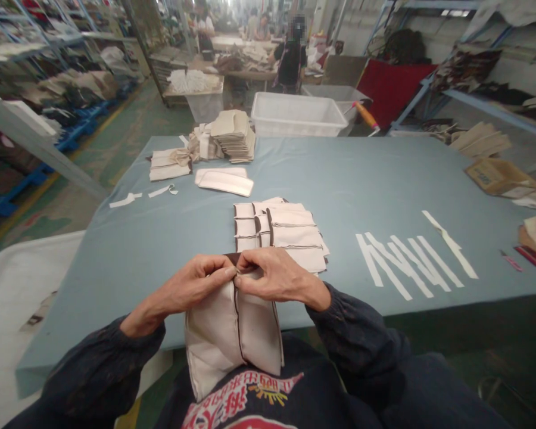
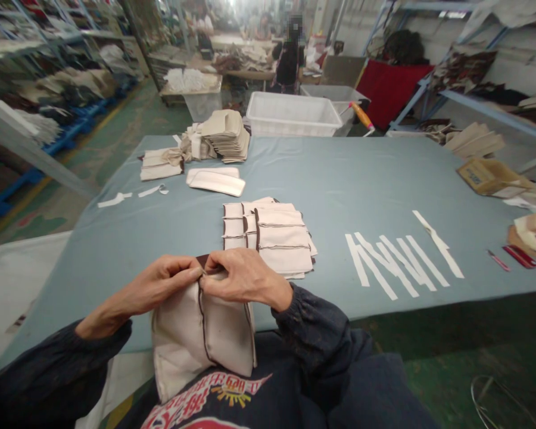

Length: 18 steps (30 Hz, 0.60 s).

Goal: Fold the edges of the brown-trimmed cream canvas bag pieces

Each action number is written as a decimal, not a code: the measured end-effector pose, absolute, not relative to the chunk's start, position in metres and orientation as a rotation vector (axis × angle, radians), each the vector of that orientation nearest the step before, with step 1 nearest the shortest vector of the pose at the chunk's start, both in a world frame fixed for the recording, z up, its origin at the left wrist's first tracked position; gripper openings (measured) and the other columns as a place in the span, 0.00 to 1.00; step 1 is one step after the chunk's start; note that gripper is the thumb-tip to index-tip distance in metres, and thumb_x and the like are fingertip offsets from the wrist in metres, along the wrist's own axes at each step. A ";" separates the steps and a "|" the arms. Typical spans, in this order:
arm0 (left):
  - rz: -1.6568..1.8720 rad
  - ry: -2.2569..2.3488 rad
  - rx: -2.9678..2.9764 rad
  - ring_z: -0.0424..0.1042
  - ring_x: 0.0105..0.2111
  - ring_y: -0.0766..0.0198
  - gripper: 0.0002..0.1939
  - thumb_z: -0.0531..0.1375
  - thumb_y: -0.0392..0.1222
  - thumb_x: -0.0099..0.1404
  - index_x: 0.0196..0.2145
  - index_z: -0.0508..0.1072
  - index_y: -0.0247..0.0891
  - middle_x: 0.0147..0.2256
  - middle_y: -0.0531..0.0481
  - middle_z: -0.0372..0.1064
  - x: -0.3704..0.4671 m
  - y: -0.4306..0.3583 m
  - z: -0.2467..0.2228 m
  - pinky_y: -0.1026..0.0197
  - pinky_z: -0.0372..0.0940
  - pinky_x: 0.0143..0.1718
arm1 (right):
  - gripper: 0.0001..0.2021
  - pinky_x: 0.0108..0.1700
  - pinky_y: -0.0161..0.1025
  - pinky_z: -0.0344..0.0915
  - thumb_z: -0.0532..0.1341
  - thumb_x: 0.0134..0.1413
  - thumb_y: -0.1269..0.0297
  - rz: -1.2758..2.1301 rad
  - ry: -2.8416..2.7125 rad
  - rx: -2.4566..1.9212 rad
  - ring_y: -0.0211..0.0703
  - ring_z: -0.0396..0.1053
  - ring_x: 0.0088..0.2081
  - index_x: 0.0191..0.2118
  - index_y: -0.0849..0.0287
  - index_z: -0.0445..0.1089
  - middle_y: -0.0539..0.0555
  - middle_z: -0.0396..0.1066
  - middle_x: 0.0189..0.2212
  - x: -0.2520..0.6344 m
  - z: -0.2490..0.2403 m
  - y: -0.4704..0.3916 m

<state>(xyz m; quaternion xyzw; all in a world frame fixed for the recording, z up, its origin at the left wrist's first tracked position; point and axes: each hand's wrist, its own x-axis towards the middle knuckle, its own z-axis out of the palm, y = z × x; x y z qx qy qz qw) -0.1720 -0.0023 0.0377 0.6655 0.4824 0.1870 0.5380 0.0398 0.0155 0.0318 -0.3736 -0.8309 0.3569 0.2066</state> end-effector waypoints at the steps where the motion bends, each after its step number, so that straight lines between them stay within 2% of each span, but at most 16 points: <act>1: 0.457 1.159 1.577 0.52 0.23 0.69 0.27 0.57 0.63 0.67 0.26 0.68 0.35 0.23 0.56 0.56 -0.171 -0.003 0.038 0.69 0.50 0.21 | 0.04 0.34 0.36 0.54 0.65 0.53 0.65 0.939 -2.336 -1.048 0.38 0.63 0.29 0.35 0.60 0.74 0.49 0.73 0.27 0.039 0.031 0.014; 5: 0.489 1.170 1.524 0.51 0.23 0.70 0.27 0.57 0.64 0.66 0.25 0.65 0.36 0.24 0.57 0.55 -0.168 -0.004 0.039 0.69 0.50 0.21 | 0.05 0.34 0.37 0.53 0.65 0.52 0.64 0.870 -2.366 -1.059 0.39 0.61 0.30 0.32 0.59 0.71 0.50 0.70 0.27 0.037 0.027 0.010; 11: 0.477 1.168 1.476 0.56 0.25 0.68 0.23 0.61 0.60 0.63 0.29 0.71 0.34 0.25 0.54 0.63 -0.168 0.000 0.038 0.68 0.54 0.23 | 0.05 0.32 0.35 0.51 0.66 0.53 0.66 1.053 -2.292 -1.070 0.36 0.59 0.29 0.32 0.59 0.69 0.46 0.65 0.25 0.037 0.022 0.014; 18: 0.433 1.173 1.751 0.58 0.24 0.68 0.17 0.58 0.51 0.67 0.29 0.74 0.34 0.24 0.55 0.63 -0.176 0.008 0.046 0.67 0.54 0.25 | 0.05 0.36 0.37 0.55 0.65 0.54 0.64 0.833 -2.368 -1.020 0.40 0.63 0.31 0.34 0.60 0.72 0.50 0.71 0.27 0.034 0.018 0.016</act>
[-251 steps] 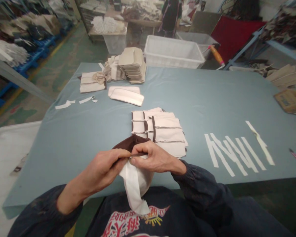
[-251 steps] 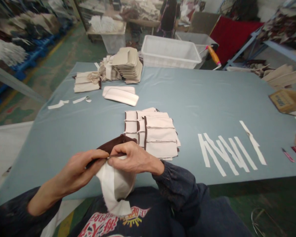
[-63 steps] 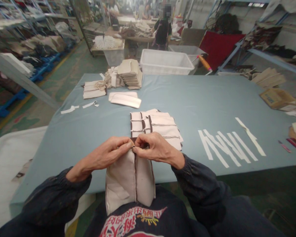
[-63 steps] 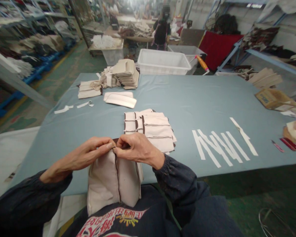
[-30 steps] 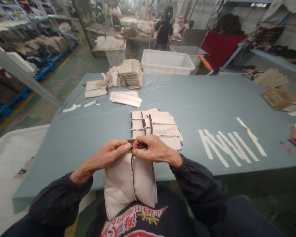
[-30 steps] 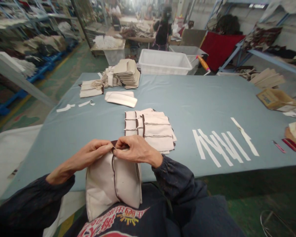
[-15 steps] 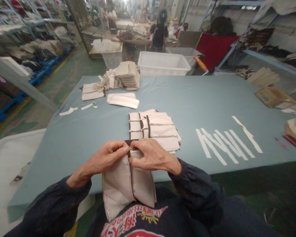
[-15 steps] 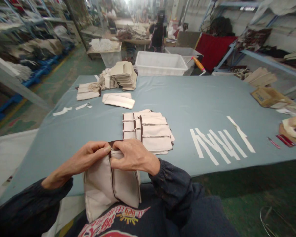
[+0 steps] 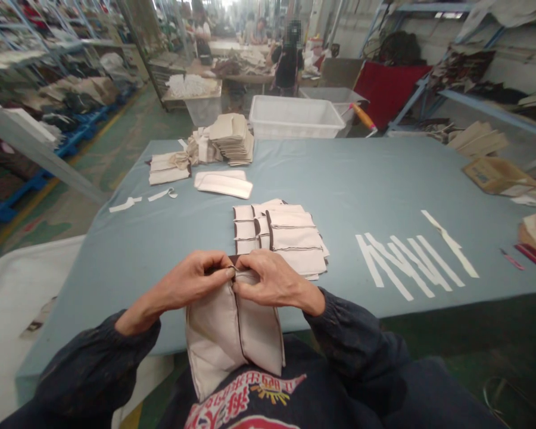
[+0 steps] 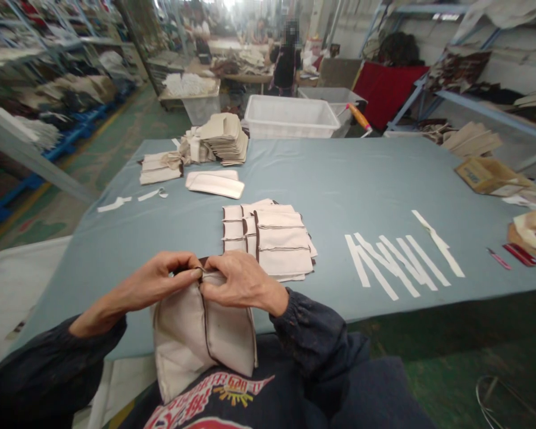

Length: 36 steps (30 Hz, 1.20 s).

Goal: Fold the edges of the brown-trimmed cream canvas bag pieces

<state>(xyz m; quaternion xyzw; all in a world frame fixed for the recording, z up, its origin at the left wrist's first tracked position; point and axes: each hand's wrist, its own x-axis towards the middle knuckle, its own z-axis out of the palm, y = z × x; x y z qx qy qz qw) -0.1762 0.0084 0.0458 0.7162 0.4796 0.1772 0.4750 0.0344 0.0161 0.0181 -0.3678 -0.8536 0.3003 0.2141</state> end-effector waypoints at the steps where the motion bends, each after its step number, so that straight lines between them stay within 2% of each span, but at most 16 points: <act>1: 0.436 1.157 1.801 0.59 0.25 0.67 0.17 0.58 0.50 0.68 0.30 0.75 0.34 0.24 0.55 0.65 -0.177 0.009 0.048 0.67 0.55 0.25 | 0.05 0.36 0.37 0.55 0.65 0.54 0.64 0.801 -2.377 -1.012 0.40 0.63 0.32 0.33 0.60 0.72 0.50 0.71 0.27 0.034 0.018 0.017; 5: 0.465 1.126 1.992 0.62 0.25 0.67 0.12 0.58 0.45 0.70 0.35 0.76 0.35 0.25 0.55 0.68 -0.178 0.009 0.057 0.66 0.57 0.27 | 0.04 0.34 0.37 0.53 0.64 0.55 0.65 0.776 -2.401 -0.993 0.39 0.62 0.29 0.31 0.59 0.71 0.50 0.70 0.26 0.033 0.018 0.018; 10: 0.545 1.105 2.177 0.66 0.27 0.67 0.09 0.57 0.40 0.72 0.35 0.74 0.37 0.28 0.54 0.71 -0.177 0.003 0.062 0.66 0.59 0.28 | 0.03 0.33 0.38 0.51 0.61 0.55 0.66 0.709 -2.425 -0.974 0.38 0.60 0.27 0.33 0.59 0.72 0.50 0.72 0.26 0.034 0.023 0.020; 13: 0.612 1.124 2.247 0.70 0.29 0.66 0.07 0.57 0.38 0.73 0.36 0.73 0.38 0.30 0.53 0.73 -0.176 -0.002 0.062 0.66 0.62 0.30 | 0.03 0.31 0.37 0.49 0.61 0.53 0.67 0.722 -2.396 -0.926 0.37 0.57 0.26 0.30 0.59 0.70 0.48 0.68 0.23 0.035 0.028 0.024; 17: 0.759 1.092 2.452 0.71 0.31 0.66 0.07 0.55 0.33 0.74 0.37 0.71 0.38 0.32 0.52 0.72 -0.175 -0.007 0.057 0.66 0.64 0.33 | 0.04 0.30 0.34 0.51 0.61 0.52 0.69 1.101 -2.216 -0.846 0.34 0.56 0.25 0.28 0.59 0.67 0.44 0.61 0.22 0.037 0.030 0.028; 21: 0.847 0.978 2.700 0.73 0.33 0.64 0.08 0.53 0.30 0.76 0.41 0.71 0.36 0.35 0.47 0.74 -0.176 -0.008 0.046 0.65 0.66 0.35 | 0.04 0.30 0.32 0.53 0.60 0.52 0.69 1.453 -2.038 -0.852 0.33 0.56 0.27 0.28 0.60 0.67 0.44 0.60 0.23 0.037 0.024 0.031; 26: 0.711 0.860 2.851 0.75 0.35 0.60 0.15 0.47 0.33 0.79 0.44 0.73 0.33 0.38 0.42 0.76 -0.183 -0.005 0.045 0.62 0.69 0.36 | 0.07 0.28 0.33 0.53 0.62 0.54 0.63 1.736 -1.905 -0.846 0.33 0.55 0.27 0.28 0.60 0.67 0.44 0.60 0.24 0.036 0.018 0.034; 29: 0.644 0.821 2.871 0.75 0.34 0.60 0.17 0.46 0.34 0.80 0.43 0.75 0.33 0.38 0.42 0.77 -0.185 -0.003 0.050 0.62 0.69 0.36 | 0.06 0.29 0.34 0.53 0.62 0.54 0.64 1.850 -1.850 -0.824 0.35 0.55 0.27 0.29 0.59 0.67 0.45 0.60 0.24 0.036 0.021 0.037; 33: 0.638 0.831 2.873 0.75 0.35 0.59 0.16 0.48 0.33 0.78 0.46 0.76 0.35 0.38 0.42 0.77 -0.185 -0.001 0.046 0.61 0.70 0.37 | 0.09 0.28 0.36 0.51 0.56 0.55 0.72 1.834 -1.823 -0.888 0.36 0.53 0.26 0.24 0.58 0.63 0.45 0.57 0.21 0.031 0.023 0.040; 36: 0.698 0.883 2.788 0.75 0.36 0.60 0.15 0.49 0.33 0.77 0.44 0.76 0.36 0.38 0.43 0.78 -0.186 -0.001 0.040 0.62 0.70 0.37 | 0.10 0.26 0.35 0.50 0.55 0.55 0.73 1.835 -1.791 -0.950 0.35 0.50 0.24 0.24 0.58 0.63 0.44 0.54 0.19 0.027 0.021 0.040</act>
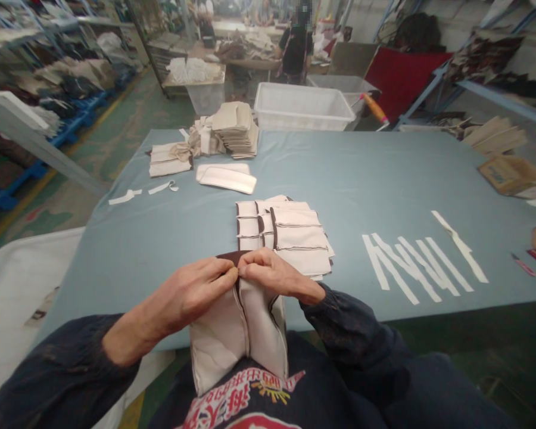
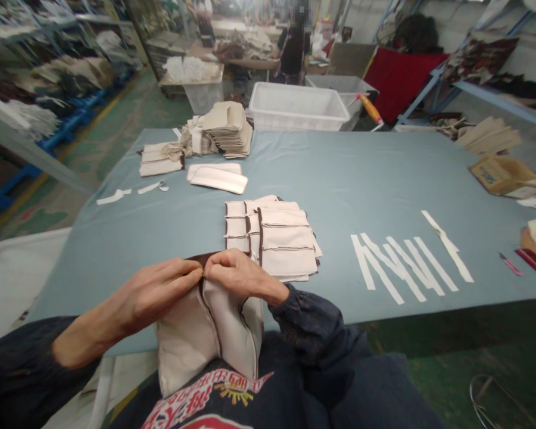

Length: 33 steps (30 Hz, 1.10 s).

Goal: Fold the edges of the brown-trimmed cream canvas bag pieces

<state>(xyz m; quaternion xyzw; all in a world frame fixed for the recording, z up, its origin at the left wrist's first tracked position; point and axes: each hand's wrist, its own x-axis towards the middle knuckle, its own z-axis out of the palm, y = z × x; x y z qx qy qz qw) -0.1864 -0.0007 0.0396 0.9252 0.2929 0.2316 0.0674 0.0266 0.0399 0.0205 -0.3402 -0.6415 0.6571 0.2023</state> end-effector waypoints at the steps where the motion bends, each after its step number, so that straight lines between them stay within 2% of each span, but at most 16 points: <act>1: 0.719 0.918 2.719 0.75 0.36 0.61 0.14 0.49 0.33 0.77 0.44 0.75 0.36 0.38 0.44 0.77 -0.187 -0.001 0.039 0.63 0.70 0.37 | 0.09 0.26 0.34 0.50 0.55 0.55 0.72 1.811 -1.809 -0.951 0.34 0.50 0.24 0.24 0.58 0.64 0.44 0.54 0.19 0.026 0.020 0.039; 6: 0.543 1.123 2.238 0.75 0.35 0.64 0.08 0.57 0.39 0.74 0.48 0.74 0.39 0.39 0.50 0.78 -0.196 0.000 0.055 0.65 0.66 0.37 | 0.06 0.29 0.32 0.53 0.58 0.54 0.72 1.345 -2.082 -0.845 0.33 0.58 0.25 0.29 0.60 0.72 0.45 0.65 0.22 0.028 0.021 0.036; 8: 0.426 1.119 2.123 0.74 0.35 0.63 0.09 0.59 0.42 0.73 0.47 0.75 0.40 0.38 0.51 0.78 -0.200 0.004 0.066 0.65 0.65 0.37 | 0.06 0.29 0.33 0.53 0.59 0.54 0.72 1.110 -2.196 -0.804 0.33 0.60 0.25 0.30 0.60 0.73 0.46 0.67 0.22 0.029 0.021 0.036; 12: 0.283 1.062 2.016 0.73 0.34 0.62 0.15 0.55 0.49 0.76 0.43 0.79 0.40 0.36 0.50 0.78 -0.201 0.016 0.080 0.65 0.63 0.36 | 0.07 0.31 0.36 0.55 0.58 0.58 0.70 0.735 -2.356 -0.730 0.38 0.65 0.27 0.34 0.60 0.74 0.50 0.73 0.25 0.029 0.023 0.036; 17: 0.270 0.963 2.071 0.66 0.27 0.66 0.15 0.58 0.48 0.74 0.33 0.76 0.38 0.27 0.54 0.71 -0.196 0.027 0.086 0.65 0.57 0.29 | 0.12 0.32 0.39 0.57 0.54 0.67 0.67 0.507 -2.508 -0.670 0.41 0.66 0.28 0.34 0.59 0.73 0.53 0.74 0.26 0.033 0.038 0.032; 21: 0.188 0.873 2.061 0.64 0.26 0.67 0.14 0.58 0.46 0.74 0.30 0.70 0.39 0.25 0.57 0.65 -0.192 0.030 0.098 0.65 0.55 0.27 | 0.16 0.33 0.41 0.58 0.53 0.71 0.67 0.357 -2.558 -0.583 0.41 0.65 0.27 0.33 0.59 0.73 0.53 0.75 0.26 0.037 0.052 0.025; 24: 0.197 0.839 2.167 0.63 0.26 0.67 0.14 0.56 0.44 0.74 0.29 0.66 0.40 0.26 0.57 0.64 -0.188 0.026 0.104 0.64 0.55 0.28 | 0.13 0.32 0.41 0.57 0.54 0.71 0.68 0.320 -2.553 -0.604 0.41 0.66 0.26 0.34 0.59 0.73 0.52 0.75 0.26 0.042 0.058 0.024; 29: 0.316 0.866 2.287 0.61 0.26 0.66 0.12 0.51 0.39 0.74 0.30 0.62 0.41 0.27 0.56 0.64 -0.180 0.010 0.088 0.62 0.55 0.30 | 0.10 0.32 0.40 0.58 0.56 0.70 0.68 0.513 -2.560 -0.527 0.41 0.69 0.28 0.42 0.60 0.75 0.51 0.76 0.27 0.051 0.058 0.028; 33: 0.402 0.952 2.130 0.54 0.22 0.67 0.14 0.50 0.38 0.70 0.25 0.55 0.41 0.21 0.58 0.53 -0.176 0.004 0.070 0.62 0.51 0.25 | 0.09 0.32 0.38 0.59 0.59 0.68 0.66 0.704 -2.461 -0.526 0.40 0.70 0.28 0.42 0.59 0.77 0.50 0.75 0.26 0.054 0.054 0.035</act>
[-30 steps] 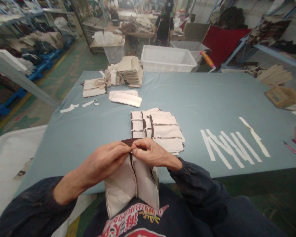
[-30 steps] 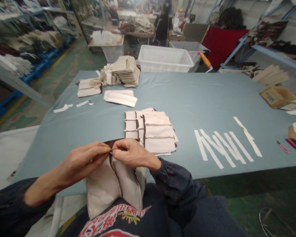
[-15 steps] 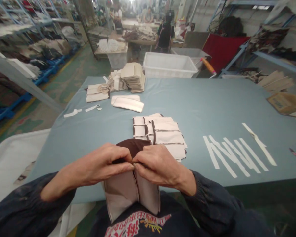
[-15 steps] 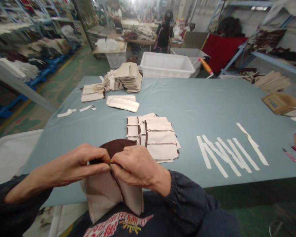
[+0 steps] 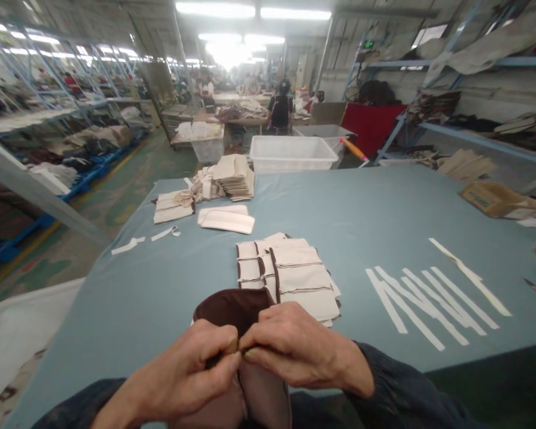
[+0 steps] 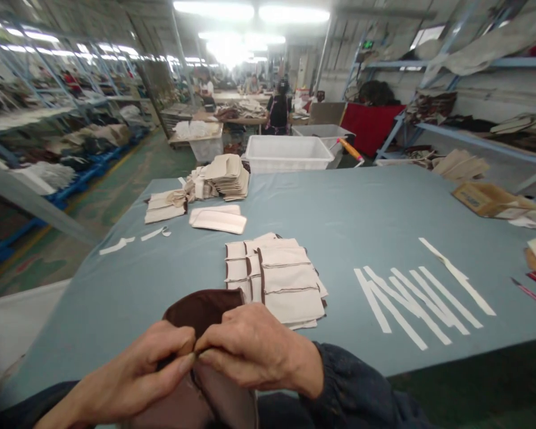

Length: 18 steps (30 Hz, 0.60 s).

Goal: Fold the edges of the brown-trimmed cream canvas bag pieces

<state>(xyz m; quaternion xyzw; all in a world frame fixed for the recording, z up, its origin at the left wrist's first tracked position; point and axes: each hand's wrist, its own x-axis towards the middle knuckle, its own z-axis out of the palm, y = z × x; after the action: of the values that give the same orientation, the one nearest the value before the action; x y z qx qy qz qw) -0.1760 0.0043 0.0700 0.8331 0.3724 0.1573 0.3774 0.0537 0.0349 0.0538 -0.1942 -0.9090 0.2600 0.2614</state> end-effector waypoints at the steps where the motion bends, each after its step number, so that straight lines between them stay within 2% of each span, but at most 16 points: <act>1: 0.449 0.962 2.078 0.52 0.21 0.67 0.16 0.50 0.40 0.70 0.24 0.53 0.41 0.21 0.59 0.50 -0.176 0.004 0.067 0.63 0.50 0.24 | 0.08 0.32 0.37 0.60 0.61 0.67 0.65 0.753 -2.423 -0.539 0.39 0.71 0.28 0.40 0.59 0.78 0.50 0.75 0.26 0.054 0.051 0.039; 6: 0.646 1.104 1.889 0.52 0.21 0.68 0.23 0.51 0.51 0.72 0.21 0.51 0.42 0.20 0.58 0.47 -0.184 0.009 0.061 0.65 0.51 0.23 | 0.11 0.32 0.34 0.61 0.72 0.56 0.57 0.877 -2.213 -0.722 0.37 0.71 0.28 0.33 0.59 0.76 0.49 0.76 0.27 0.063 0.027 0.069; 11: 0.559 1.209 1.956 0.52 0.20 0.69 0.24 0.53 0.49 0.73 0.21 0.51 0.41 0.20 0.59 0.47 -0.207 0.015 0.058 0.67 0.51 0.22 | 0.14 0.39 0.37 0.63 0.73 0.55 0.54 0.832 -2.184 -0.737 0.40 0.71 0.33 0.33 0.59 0.74 0.51 0.76 0.30 0.077 0.012 0.078; 15: 0.451 1.212 2.071 0.62 0.23 0.68 0.20 0.54 0.46 0.75 0.25 0.64 0.39 0.23 0.57 0.62 -0.224 0.021 0.056 0.68 0.57 0.25 | 0.11 0.40 0.37 0.64 0.70 0.60 0.57 0.940 -2.108 -0.642 0.39 0.71 0.33 0.33 0.59 0.74 0.51 0.77 0.31 0.076 0.021 0.070; 18: 0.433 1.142 2.082 0.72 0.34 0.65 0.10 0.58 0.44 0.74 0.36 0.75 0.39 0.34 0.53 0.75 -0.225 0.024 0.058 0.68 0.65 0.37 | 0.09 0.39 0.36 0.63 0.71 0.59 0.61 1.009 -2.069 -0.588 0.38 0.70 0.33 0.33 0.59 0.74 0.50 0.76 0.30 0.068 0.027 0.066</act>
<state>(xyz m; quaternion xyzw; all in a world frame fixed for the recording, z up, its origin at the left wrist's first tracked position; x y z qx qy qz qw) -0.2250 0.0238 0.0579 0.8061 0.4422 0.1677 0.3557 0.0680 0.0658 0.0272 -0.2296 -0.8078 0.3939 0.3736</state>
